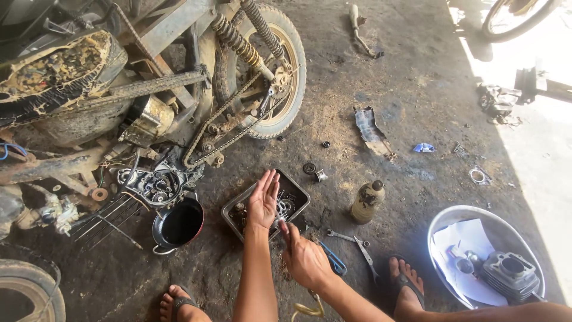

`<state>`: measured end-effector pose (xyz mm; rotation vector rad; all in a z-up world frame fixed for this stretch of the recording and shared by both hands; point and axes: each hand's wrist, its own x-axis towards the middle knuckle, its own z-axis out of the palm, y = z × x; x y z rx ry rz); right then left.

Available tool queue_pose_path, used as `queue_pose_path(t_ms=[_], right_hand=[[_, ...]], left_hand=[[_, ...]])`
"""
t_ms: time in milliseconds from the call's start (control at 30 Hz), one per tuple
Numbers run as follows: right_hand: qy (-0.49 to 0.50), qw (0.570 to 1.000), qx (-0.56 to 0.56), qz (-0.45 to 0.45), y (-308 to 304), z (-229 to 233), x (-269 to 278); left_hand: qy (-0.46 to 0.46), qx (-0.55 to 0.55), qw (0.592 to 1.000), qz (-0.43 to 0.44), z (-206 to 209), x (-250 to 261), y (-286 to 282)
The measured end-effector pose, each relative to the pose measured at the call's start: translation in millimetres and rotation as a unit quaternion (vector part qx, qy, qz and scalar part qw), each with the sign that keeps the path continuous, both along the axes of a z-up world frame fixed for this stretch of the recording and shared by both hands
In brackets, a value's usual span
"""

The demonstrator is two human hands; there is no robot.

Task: Cleaning and inspecting disassembled motorcycle engine parts using a solvent and an air blow gun.

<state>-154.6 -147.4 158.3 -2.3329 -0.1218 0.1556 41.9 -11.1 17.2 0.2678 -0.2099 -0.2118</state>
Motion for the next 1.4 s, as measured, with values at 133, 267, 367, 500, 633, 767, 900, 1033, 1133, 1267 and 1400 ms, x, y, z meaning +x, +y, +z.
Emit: queue_pose_path(t_ms=[133,267,367,500,633,767,900,1033,1133,1267,1400], right_hand=[[-0.014,0.999,-0.036,-0.03,0.0,-2.2,3.7],[0.029,0.999,-0.039,0.006,-1.4,0.2,4.1],[0.059,0.997,-0.047,-0.026,-2.8,-11.1,6.0],[0.022,0.999,-0.031,-0.03,-2.6,-1.8,5.9],[0.045,0.998,-0.041,0.011,-0.1,-14.5,4.7],[0.058,0.996,-0.051,0.044,3.4,-3.5,2.9],[0.026,0.998,-0.043,0.023,4.2,-2.9,4.7],[0.064,0.996,-0.066,0.001,2.5,-14.4,8.9],[0.041,0.995,-0.057,-0.068,-11.6,-53.8,23.2],[0.116,0.989,-0.043,-0.082,-30.1,-98.4,32.7],[0.117,0.991,-0.058,-0.04,-22.0,-112.3,24.4]], left_hand=[[0.09,0.265,0.95,0.135,-7.9,-2.4,-9.6],[0.149,0.365,0.901,0.183,-30.7,-2.3,-7.6],[0.167,0.434,0.857,0.221,-35.8,-2.0,-0.6],[0.158,0.233,0.951,0.129,-7.6,-9.4,3.8],[0.085,0.042,0.995,-0.01,-13.5,-10.0,10.8],[0.145,0.019,0.989,-0.025,-11.7,-13.2,12.7],[0.094,0.022,0.994,-0.046,-31.3,-6.6,17.2],[0.094,0.086,0.991,0.043,-39.1,-2.1,16.2],[0.143,0.223,0.957,0.116,-20.9,-7.2,18.3],[0.106,0.53,0.821,0.183,-50.3,-12.1,29.1],[0.026,0.891,0.448,0.07,-31.3,-35.2,14.1]])
